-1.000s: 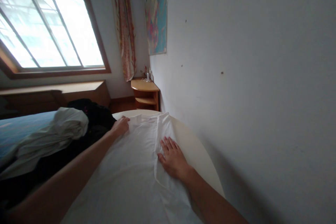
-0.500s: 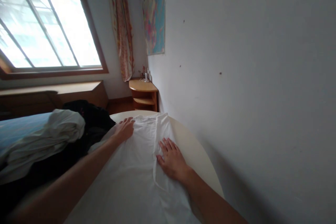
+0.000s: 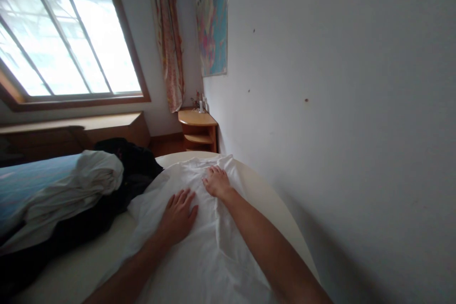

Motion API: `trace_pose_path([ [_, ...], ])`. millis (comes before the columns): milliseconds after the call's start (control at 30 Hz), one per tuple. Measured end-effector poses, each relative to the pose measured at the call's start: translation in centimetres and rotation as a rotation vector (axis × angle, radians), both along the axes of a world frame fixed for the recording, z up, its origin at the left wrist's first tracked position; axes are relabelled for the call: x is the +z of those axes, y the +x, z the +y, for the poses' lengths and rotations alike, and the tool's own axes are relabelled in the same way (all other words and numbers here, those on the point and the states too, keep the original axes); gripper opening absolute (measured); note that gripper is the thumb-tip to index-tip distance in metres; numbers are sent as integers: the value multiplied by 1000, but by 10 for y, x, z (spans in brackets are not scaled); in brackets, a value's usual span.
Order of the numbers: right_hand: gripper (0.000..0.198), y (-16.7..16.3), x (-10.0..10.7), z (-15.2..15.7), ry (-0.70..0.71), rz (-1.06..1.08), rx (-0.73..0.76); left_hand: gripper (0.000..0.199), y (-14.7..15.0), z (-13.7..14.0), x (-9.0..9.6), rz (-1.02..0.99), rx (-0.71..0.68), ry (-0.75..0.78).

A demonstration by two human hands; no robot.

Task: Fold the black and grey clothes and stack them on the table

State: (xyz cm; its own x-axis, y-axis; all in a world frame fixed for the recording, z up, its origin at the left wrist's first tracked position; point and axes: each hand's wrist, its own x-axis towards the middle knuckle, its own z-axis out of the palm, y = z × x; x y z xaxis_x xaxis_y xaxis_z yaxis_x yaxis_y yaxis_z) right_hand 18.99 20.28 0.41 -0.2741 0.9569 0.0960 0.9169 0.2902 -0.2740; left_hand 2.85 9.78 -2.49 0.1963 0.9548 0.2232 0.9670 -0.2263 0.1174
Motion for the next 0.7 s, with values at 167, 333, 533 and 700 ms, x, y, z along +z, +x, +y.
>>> trace_pose_path([
  [167,65,-24,-7,33,-51,-12,4,57,-4,1,-3,-26,-47,-32],
  [333,74,-33,-17,47,-96,-26,-25,59,-3,2,-3,-48,-64,-52],
  [533,74,-31,-22,55,-85,10,-19,59,-4,7,-5,-55,-76,-47],
  [700,60,-11,-8,38,-44,46,83,59,-7,11,-5,-48,-67,-44],
])
